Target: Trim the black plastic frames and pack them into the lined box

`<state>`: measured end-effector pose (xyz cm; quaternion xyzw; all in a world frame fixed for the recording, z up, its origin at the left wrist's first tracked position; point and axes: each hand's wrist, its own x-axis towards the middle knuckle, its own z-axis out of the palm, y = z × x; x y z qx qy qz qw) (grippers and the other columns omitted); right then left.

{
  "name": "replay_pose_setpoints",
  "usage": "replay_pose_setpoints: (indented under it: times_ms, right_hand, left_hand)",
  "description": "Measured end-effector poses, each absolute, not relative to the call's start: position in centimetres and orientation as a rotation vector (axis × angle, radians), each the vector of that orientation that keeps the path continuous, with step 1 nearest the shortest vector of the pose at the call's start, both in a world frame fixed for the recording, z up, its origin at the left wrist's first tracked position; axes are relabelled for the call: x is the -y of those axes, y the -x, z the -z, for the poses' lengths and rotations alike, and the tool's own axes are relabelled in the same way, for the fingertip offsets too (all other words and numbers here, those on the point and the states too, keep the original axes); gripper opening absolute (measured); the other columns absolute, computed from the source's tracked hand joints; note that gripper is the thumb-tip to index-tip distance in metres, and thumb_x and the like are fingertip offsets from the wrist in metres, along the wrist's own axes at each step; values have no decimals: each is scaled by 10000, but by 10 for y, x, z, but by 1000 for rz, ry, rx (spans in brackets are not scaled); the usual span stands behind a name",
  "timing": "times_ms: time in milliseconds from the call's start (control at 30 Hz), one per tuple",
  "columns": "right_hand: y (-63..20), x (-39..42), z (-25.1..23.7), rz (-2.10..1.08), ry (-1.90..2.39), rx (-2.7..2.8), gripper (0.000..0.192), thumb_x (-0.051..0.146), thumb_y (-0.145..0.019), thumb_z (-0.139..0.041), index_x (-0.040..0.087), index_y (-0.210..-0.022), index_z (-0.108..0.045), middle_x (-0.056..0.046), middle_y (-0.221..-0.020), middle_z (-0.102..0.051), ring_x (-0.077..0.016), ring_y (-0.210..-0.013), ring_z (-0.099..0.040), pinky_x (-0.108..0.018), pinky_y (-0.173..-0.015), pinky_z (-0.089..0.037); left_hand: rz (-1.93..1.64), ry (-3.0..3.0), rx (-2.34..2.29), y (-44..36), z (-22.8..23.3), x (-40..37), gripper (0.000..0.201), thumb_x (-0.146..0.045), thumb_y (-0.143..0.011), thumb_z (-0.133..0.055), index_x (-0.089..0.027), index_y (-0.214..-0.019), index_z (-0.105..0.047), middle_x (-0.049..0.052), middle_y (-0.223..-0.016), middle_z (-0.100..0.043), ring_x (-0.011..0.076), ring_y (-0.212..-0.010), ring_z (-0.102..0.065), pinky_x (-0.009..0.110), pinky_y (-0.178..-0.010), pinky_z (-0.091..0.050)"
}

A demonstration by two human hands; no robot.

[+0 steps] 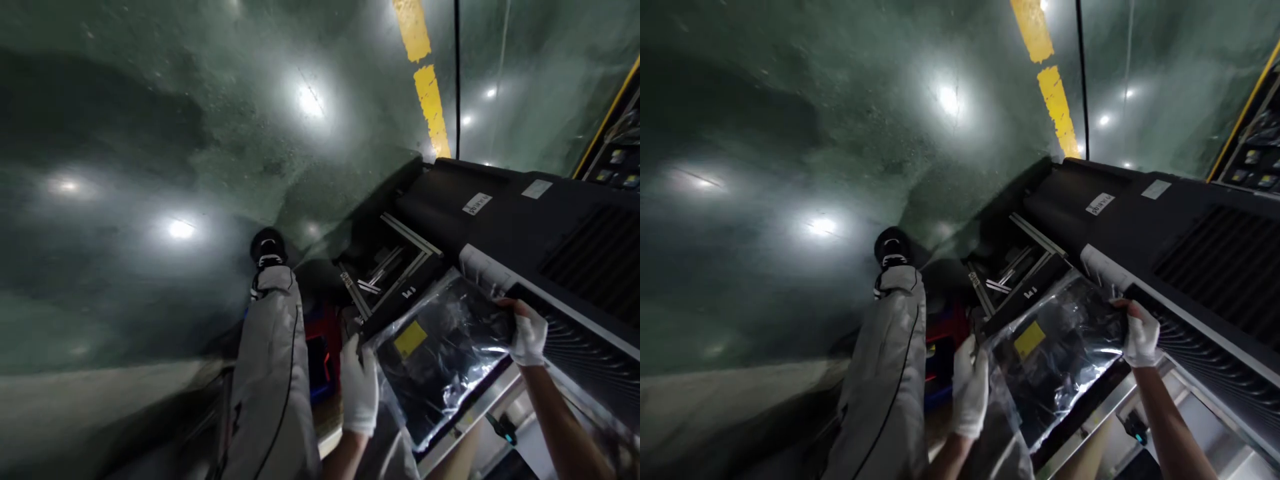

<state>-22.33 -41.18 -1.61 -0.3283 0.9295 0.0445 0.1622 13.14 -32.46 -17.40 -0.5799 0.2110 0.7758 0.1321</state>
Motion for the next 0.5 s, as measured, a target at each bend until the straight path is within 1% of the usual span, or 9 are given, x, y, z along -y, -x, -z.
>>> replay_pose_setpoints:
  times_ms: [33, 67, 167, 200, 233, 300, 400, 433, 500]
  right_hand:
    - [225, 409, 18, -105, 931, -2646, 756, 907, -1035, -600, 201, -883, -825, -134, -888, -832, -344, -886, -810, -441, -835, -596]
    - [227, 406, 21, -83, 928, -2640, 732, 876, -1057, -605, 200, -889, -831, -132, -915, -846, -336, -900, -806, -433, -849, -584]
    - [227, 396, 31, 6, 971, -2652, 656, 790, -1107, -605, 217, -864, -811, -111, -939, -862, -325, -921, -802, -432, -893, -573]
    - [225, 392, 32, 41, 1000, -2667, 640, 771, -1121, -594, 227, -849, -793, -101, -931, -859, -326, -930, -806, -438, -914, -579]
    - [221, 387, 32, 76, 1033, -2688, 629, 757, -1137, -575, 238, -842, -773, -91, -922, -853, -327, -936, -811, -445, -925, -586]
    - [210, 370, 26, 124, 1110, -2735, 583, 731, -1162, -550, 266, -874, -754, -65, -933, -848, -330, -951, -827, -454, -919, -605]
    - [186, 322, 3, 138, 1227, -2799, 413, 658, -1187, -538, 365, -1027, -780, -10, -1013, -856, -325, -936, -854, -468, -844, -636]
    - [179, 302, -6, 140, 1231, -2807, 387, 649, -1192, -503, 413, -1084, -790, 9, -1017, -857, -321, -889, -859, -476, -801, -646]
    - [166, 260, -19, 156, 1211, -2817, 383, 693, -1160, -469, 502, -1138, -801, 46, -937, -843, -314, -732, -838, -477, -674, -638]
  left_hand:
    - [-2219, 1713, -693, -124, 185, 333, 542, -343, -1213, -396, -242, -1683, -645, 192, -1695, -707, 361, -1641, -632, 555, -1403, -508]
    - [-2215, 1711, -769, -114, 199, 344, 533, -313, -1190, -418, -207, -1649, -666, 210, -1663, -726, 369, -1624, -646, 565, -1419, -483]
    - [-2288, 1617, -955, -56, 247, 387, 437, -333, -1169, -552, -214, -1541, -748, 189, -1644, -757, 343, -1615, -659, 472, -1418, -471]
    - [-2304, 1579, -994, -31, 263, 402, 407, -336, -1169, -583, -209, -1510, -766, 197, -1646, -758, 342, -1607, -666, 463, -1403, -480]
    - [-2319, 1542, -1023, -5, 276, 417, 379, -353, -1180, -607, -202, -1481, -780, 205, -1643, -760, 341, -1600, -670, 471, -1395, -481]
    - [-2356, 1436, -1037, 44, 299, 442, 332, -434, -1193, -672, -189, -1364, -817, 184, -1503, -829, 333, -1468, -754, 527, -1335, -536]
    - [-2410, 1297, -988, 93, 321, 458, 454, -617, -1181, -719, -180, -1177, -844, 104, -1249, -884, 306, -1245, -831, 563, -1228, -612]
    - [-2424, 1276, -962, 102, 325, 458, 502, -662, -1174, -713, -178, -1154, -847, 94, -1217, -886, 306, -1223, -836, 561, -1216, -619]
    - [-2448, 1280, -909, 113, 331, 453, 577, -718, -1176, -671, -171, -1189, -852, 103, -1239, -895, 306, -1229, -843, 549, -1213, -619]
